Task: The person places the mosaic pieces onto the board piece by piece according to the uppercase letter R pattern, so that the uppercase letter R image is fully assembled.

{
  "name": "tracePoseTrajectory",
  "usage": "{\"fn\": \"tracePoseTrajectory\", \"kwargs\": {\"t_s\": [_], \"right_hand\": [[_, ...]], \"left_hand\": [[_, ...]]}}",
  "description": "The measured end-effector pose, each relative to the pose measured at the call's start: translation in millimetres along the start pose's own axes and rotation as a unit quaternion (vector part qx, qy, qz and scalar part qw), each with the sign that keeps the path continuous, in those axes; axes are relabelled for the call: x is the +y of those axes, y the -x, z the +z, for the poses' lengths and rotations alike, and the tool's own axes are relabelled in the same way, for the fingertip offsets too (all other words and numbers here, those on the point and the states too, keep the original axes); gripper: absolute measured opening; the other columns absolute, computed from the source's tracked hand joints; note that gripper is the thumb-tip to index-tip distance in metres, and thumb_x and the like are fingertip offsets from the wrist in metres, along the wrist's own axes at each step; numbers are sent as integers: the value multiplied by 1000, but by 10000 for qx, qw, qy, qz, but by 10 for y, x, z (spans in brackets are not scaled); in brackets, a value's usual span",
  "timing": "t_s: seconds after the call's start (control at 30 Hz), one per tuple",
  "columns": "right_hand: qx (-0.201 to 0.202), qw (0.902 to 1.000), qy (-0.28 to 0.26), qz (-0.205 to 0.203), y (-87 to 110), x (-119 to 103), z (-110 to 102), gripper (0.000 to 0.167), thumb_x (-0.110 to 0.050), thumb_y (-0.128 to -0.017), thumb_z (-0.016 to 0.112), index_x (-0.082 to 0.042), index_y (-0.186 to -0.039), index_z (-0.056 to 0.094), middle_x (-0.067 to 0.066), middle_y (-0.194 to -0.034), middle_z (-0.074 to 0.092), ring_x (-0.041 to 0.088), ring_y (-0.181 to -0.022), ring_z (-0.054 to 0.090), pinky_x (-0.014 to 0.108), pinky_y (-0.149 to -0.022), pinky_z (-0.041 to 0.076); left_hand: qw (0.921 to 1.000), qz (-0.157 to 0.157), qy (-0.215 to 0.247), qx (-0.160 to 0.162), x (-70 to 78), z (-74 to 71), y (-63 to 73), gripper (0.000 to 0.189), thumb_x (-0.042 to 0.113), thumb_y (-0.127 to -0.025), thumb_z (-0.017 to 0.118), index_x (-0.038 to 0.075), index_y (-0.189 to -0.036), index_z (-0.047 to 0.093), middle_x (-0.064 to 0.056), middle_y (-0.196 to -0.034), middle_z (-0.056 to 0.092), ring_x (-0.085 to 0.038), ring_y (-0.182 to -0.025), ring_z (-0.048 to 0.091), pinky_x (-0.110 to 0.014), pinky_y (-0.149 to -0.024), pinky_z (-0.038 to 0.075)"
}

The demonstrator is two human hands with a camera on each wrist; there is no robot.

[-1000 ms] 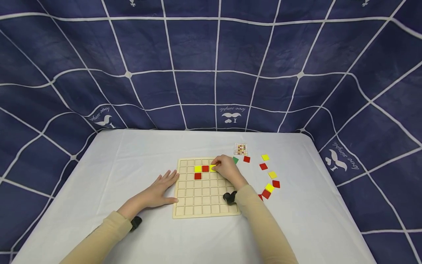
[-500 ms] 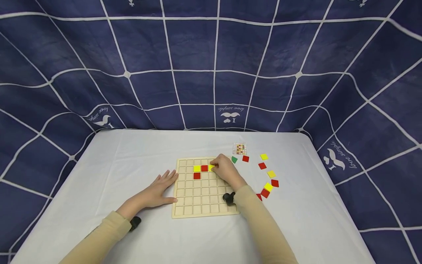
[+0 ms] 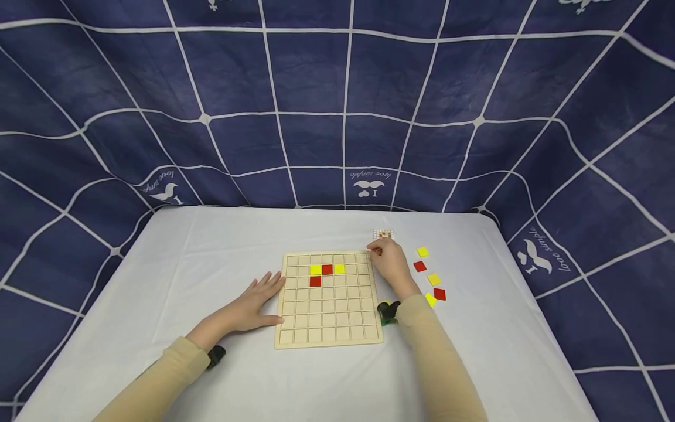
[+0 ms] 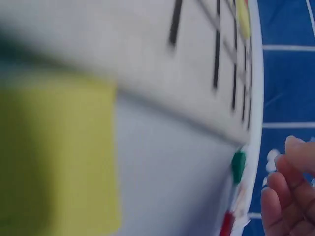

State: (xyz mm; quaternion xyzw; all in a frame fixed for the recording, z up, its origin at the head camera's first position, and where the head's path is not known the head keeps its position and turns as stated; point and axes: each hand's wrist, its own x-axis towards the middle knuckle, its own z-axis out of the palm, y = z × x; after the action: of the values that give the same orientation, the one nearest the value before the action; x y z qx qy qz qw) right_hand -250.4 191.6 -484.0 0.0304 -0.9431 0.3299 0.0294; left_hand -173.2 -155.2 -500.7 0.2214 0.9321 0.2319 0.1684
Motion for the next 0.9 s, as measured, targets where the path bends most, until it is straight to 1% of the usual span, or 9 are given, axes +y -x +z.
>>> {"fn": "tracePoseTrajectory", "kwargs": {"t_s": [0.1,0.23,0.3,0.43,0.57,0.73,0.83,0.9], "right_hand": [[17,9997,31,236,-6,99,-19,20,-7,-90,68,-2,-109,73,17,-109,65,27,-92,60,41,-82,53],[-158,9980,4,612,-8,197,-11,25,-10,-90,69,-2,-114,72,17,-109,61,26,-93,55,37,-81,49],[-218,9973,-10,707,-13,226,-5,28,-12,-90,70,-2,-116,71,17,-110,59,26,-94,53,35,-81,47],[-307,9975,90,627,-32,241,0,31,-14,-89,72,-1,-117,70,16,-109,60,25,-92,53,34,-79,46],[-435,9973,289,515,-68,217,10,33,-16,-88,73,0,-117,70,16,-105,60,24,-88,52,34,-76,44],[-573,9958,553,459,-104,176,24,34,-16,-89,72,1,-118,69,16,-106,59,25,-90,53,36,-78,47],[-615,9951,606,483,-112,159,33,32,-15,-90,71,2,-117,69,16,-107,58,25,-91,54,38,-80,48],[-634,9947,584,553,-117,156,38,27,-13,-89,71,1,-112,70,16,-106,57,25,-90,54,38,-79,48]], "left_hand": [[10000,-8,2,-10,10,-5,7,94,45,-85,73,5,-156,26,-13,-165,16,-37,-153,5,-57,-124,5],[10000,-38,-21,-8,19,-2,9,94,45,-85,74,5,-156,26,-13,-165,16,-36,-153,6,-56,-124,6],[10000,-45,-49,8,17,4,9,95,45,-84,75,5,-155,26,-14,-164,17,-36,-153,7,-56,-124,7],[10000,-40,-60,47,14,8,9,95,45,-84,75,4,-155,27,-14,-164,17,-37,-153,7,-57,-124,6],[10000,-51,-21,57,9,6,6,94,45,-84,75,4,-155,28,-14,-164,17,-37,-153,7,-57,-124,6],[10000,-70,-29,47,8,7,4,94,45,-84,74,4,-155,27,-14,-164,17,-37,-153,6,-57,-124,6],[10000,-67,-48,39,6,10,2,95,45,-84,74,4,-155,27,-14,-164,17,-37,-153,6,-57,-124,6],[9999,-78,-65,29,5,13,-1,95,46,-84,74,5,-155,27,-13,-164,17,-36,-153,6,-56,-124,6]]}}
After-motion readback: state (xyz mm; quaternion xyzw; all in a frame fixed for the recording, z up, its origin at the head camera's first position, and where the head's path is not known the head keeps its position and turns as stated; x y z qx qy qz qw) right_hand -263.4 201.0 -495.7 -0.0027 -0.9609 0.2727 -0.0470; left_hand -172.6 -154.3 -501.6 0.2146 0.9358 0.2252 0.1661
